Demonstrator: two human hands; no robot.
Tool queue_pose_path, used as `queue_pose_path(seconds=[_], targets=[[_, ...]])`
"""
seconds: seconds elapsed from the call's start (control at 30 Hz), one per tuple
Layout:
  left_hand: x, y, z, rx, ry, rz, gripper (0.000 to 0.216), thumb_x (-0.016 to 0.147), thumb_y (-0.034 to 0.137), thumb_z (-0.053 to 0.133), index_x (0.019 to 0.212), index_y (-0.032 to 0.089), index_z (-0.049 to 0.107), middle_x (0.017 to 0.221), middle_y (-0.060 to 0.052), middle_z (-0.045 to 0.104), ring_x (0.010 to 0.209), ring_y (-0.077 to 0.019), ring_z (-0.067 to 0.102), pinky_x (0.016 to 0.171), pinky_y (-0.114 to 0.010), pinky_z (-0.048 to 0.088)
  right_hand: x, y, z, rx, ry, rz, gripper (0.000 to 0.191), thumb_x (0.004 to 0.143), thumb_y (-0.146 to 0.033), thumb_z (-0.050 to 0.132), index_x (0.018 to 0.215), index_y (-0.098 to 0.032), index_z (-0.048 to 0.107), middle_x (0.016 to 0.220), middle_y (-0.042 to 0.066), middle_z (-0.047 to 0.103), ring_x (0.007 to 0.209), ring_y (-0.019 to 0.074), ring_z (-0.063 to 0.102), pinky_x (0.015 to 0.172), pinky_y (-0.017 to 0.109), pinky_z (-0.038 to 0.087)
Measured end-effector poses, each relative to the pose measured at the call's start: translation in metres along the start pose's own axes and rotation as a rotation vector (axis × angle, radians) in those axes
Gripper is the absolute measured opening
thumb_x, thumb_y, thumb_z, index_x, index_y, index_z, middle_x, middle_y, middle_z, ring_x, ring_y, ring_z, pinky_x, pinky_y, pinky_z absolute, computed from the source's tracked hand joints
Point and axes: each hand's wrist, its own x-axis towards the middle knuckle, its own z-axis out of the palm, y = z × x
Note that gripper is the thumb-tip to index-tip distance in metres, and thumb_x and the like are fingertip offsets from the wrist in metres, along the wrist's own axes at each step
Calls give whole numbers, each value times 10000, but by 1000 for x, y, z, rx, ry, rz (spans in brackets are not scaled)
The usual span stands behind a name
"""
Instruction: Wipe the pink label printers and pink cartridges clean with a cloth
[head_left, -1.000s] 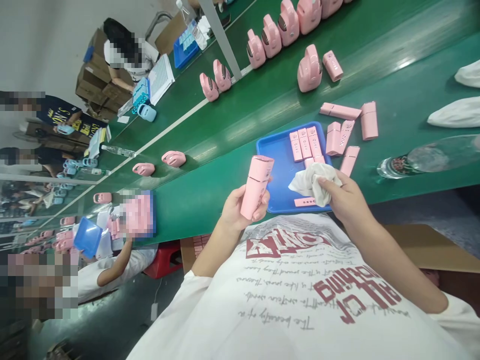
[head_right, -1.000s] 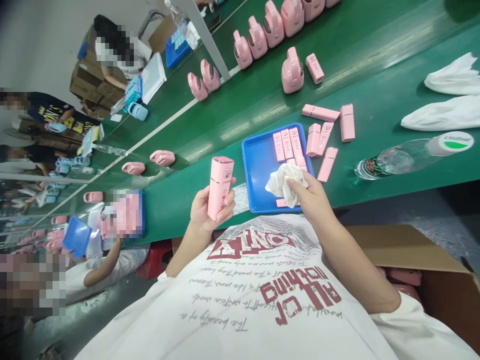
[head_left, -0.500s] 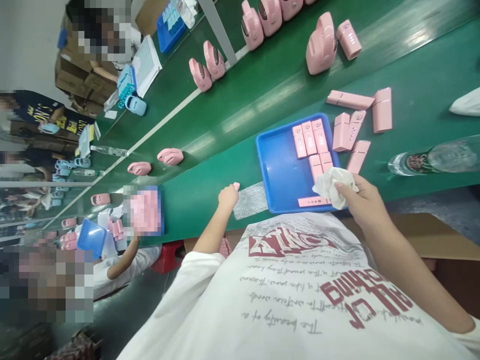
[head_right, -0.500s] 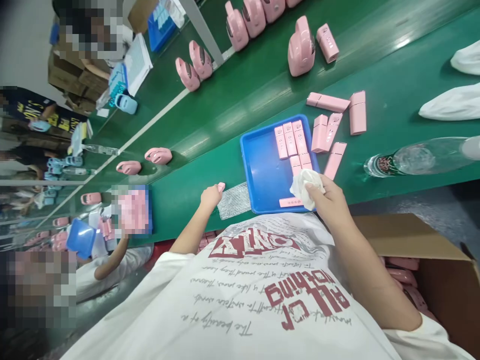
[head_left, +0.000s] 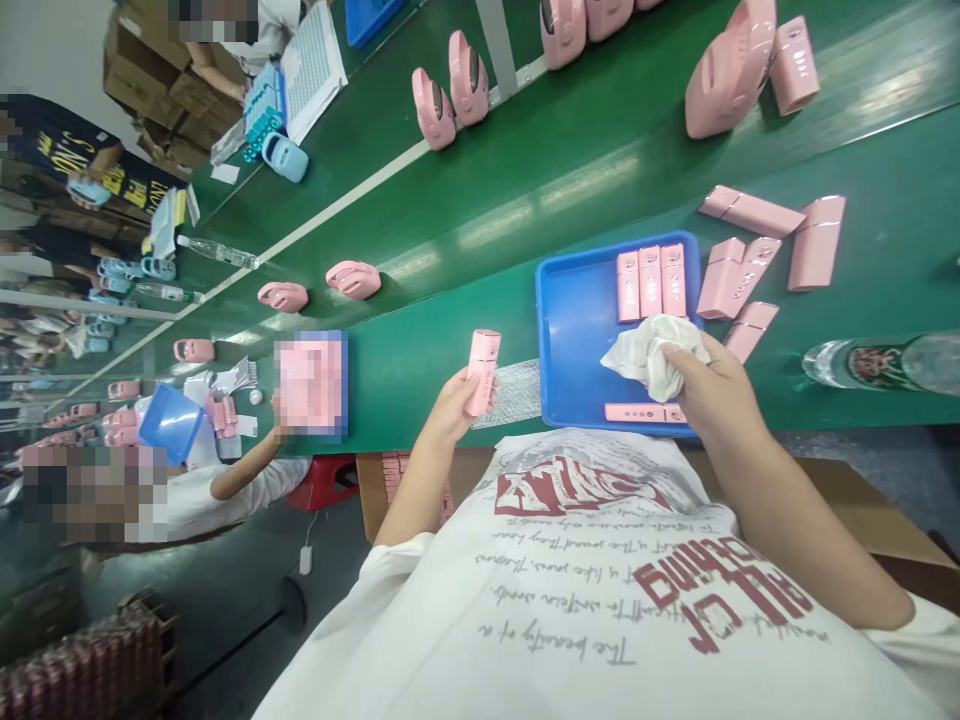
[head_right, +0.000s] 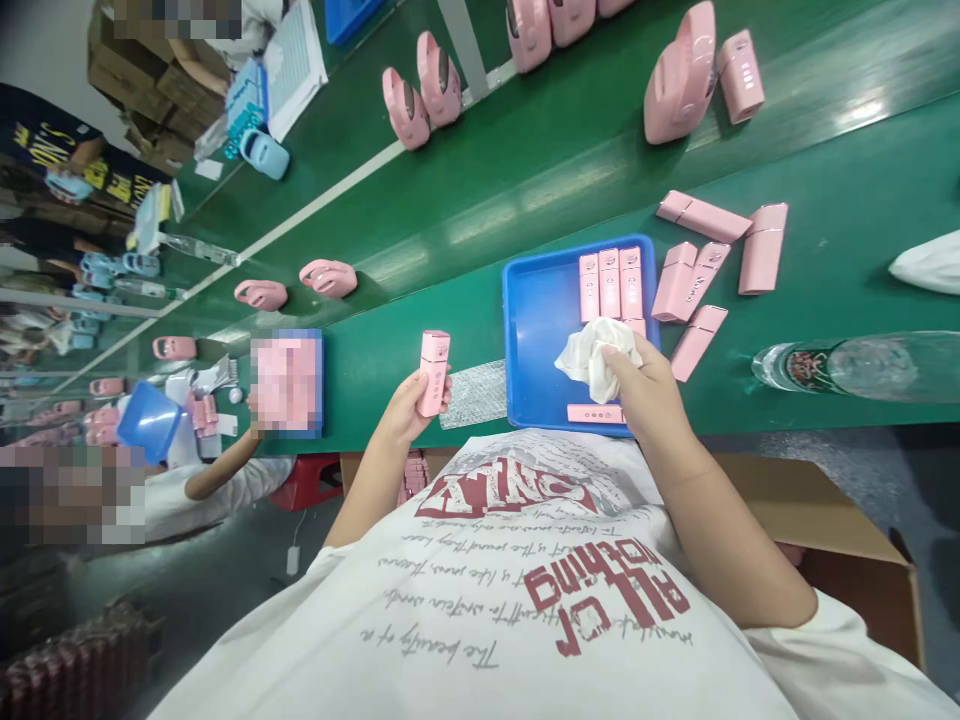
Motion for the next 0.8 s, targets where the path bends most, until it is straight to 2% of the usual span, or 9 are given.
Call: queue_pose_path(seconds=[0.13,0.27,0.33,0.43,0.53,0.57,0.63,0.73,0.8], targets=[[-28,26,33,-466,-242,107,569,661,558,727,996,121,587,696,-3,585,538,-95,539,510,-231,420,-5,-15,23,103,-46,-76,333,759,-369,648,1043,-196,632,922,33,656,859,187,612,755,313,501],[-37,39,58,-516,-320,91,472,703,526,715,940,137,589,715,-14,617,495,-101,545,445,-224,392,-19,-32,50,-62,-140,-439,329,879,-383,530,1153,-215,596,1041,55,667,967,211,637,880,383,516],[-36,42,67,-539,-331,55,504,765,616,609,922,137,589,687,-17,611,447,-97,517,409,-224,367,-29,-34,62,-228,-283,-725,342,917,-338,463,1221,-227,574,1185,71,644,1146,239,588,996,445,470],[-33,44,74,-621,-290,-26,728,824,779,265,959,142,591,632,-23,591,430,-111,509,382,-230,350,-38,-26,73,-470,-547,-1169,355,933,-247,405,1246,-244,574,1304,53,597,1326,220,450,1121,504,344],[-31,44,74,-670,-284,-73,919,771,829,35,981,126,589,599,-32,573,432,-119,521,376,-231,355,-34,-17,72,-570,-742,-1355,339,942,-204,385,1190,-236,614,1227,44,650,1244,171,535,1112,447,372],[-30,43,74,-655,-306,-78,940,752,839,16,961,122,588,587,-30,562,405,-115,505,359,-231,341,-29,-16,70,-564,-753,-1328,319,943,-238,400,1163,-233,630,1189,49,669,1200,173,569,1090,430,400],[-30,41,74,-618,-348,-69,897,749,852,72,915,129,578,587,-14,549,335,-93,445,311,-225,288,-16,-15,65,-503,-604,-1124,316,936,-354,422,1111,-228,652,1111,70,693,1124,199,613,1030,425,452],[-27,36,78,-622,-403,-82,722,824,778,259,892,131,571,623,0,552,311,-69,411,291,-211,262,-1,-15,63,-256,-197,-631,382,900,-494,440,1046,-209,648,1000,76,693,972,215,651,898,411,514],[-22,33,83,-629,-388,-124,616,875,690,323,835,124,565,564,8,526,313,-78,420,299,-210,269,0,-11,64,-76,-100,-358,388,844,-531,516,981,-191,641,913,51,682,841,190,652,783,355,532]])
